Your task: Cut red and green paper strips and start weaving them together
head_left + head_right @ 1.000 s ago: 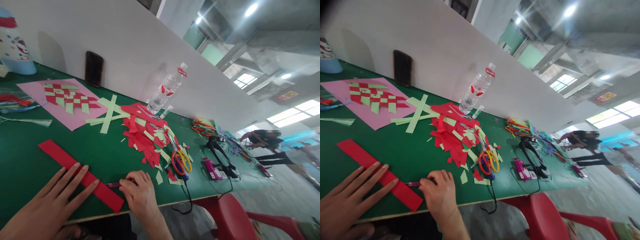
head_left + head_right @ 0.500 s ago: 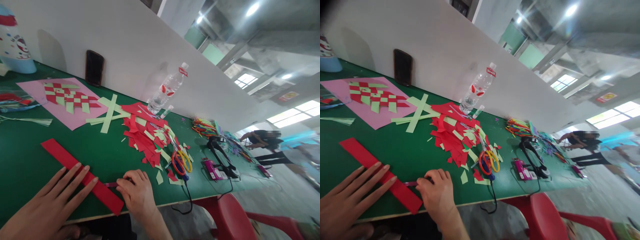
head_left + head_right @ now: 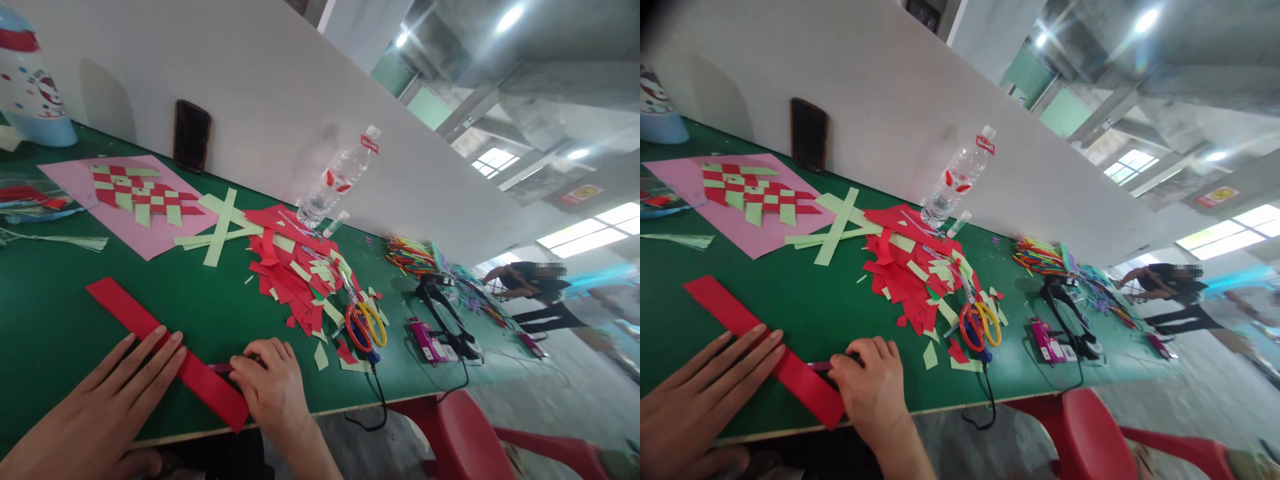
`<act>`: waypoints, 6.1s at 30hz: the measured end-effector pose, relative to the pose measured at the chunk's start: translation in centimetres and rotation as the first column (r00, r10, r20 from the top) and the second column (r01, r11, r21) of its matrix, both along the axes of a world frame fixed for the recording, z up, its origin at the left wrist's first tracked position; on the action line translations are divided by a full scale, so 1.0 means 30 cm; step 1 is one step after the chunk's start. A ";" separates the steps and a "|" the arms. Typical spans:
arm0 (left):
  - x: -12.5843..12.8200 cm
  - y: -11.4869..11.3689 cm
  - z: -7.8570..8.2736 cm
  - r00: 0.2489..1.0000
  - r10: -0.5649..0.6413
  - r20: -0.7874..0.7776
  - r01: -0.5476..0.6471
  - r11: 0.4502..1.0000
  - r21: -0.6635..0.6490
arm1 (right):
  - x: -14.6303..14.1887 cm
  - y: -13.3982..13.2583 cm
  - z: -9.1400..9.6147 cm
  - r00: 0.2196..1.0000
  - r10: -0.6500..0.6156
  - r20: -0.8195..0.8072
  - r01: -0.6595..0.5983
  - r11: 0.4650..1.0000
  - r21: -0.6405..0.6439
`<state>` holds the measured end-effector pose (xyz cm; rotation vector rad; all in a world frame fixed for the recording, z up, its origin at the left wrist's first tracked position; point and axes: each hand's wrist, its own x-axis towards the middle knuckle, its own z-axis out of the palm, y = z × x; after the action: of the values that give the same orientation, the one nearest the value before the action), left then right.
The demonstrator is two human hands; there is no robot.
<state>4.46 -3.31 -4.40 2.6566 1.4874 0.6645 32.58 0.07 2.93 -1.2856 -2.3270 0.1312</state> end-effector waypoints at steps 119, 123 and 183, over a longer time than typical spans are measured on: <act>-0.042 0.017 0.036 1.000 -0.018 0.010 0.018 1.000 -0.001 | -0.064 0.002 -0.007 0.999 -0.028 -0.043 0.029 0.999 0.041; -0.044 0.015 0.031 1.000 -0.025 0.002 0.025 1.000 0.004 | -0.073 0.007 -0.004 0.999 -0.011 -0.047 0.013 0.999 0.049; -0.040 0.015 0.020 1.000 -0.005 -0.006 0.005 1.000 0.008 | -0.091 0.017 0.005 0.998 -0.047 0.028 0.047 0.999 -0.006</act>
<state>3.25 -2.87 -3.80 2.6698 1.4826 0.6641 29.86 0.57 3.09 -1.3529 -2.3196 0.1062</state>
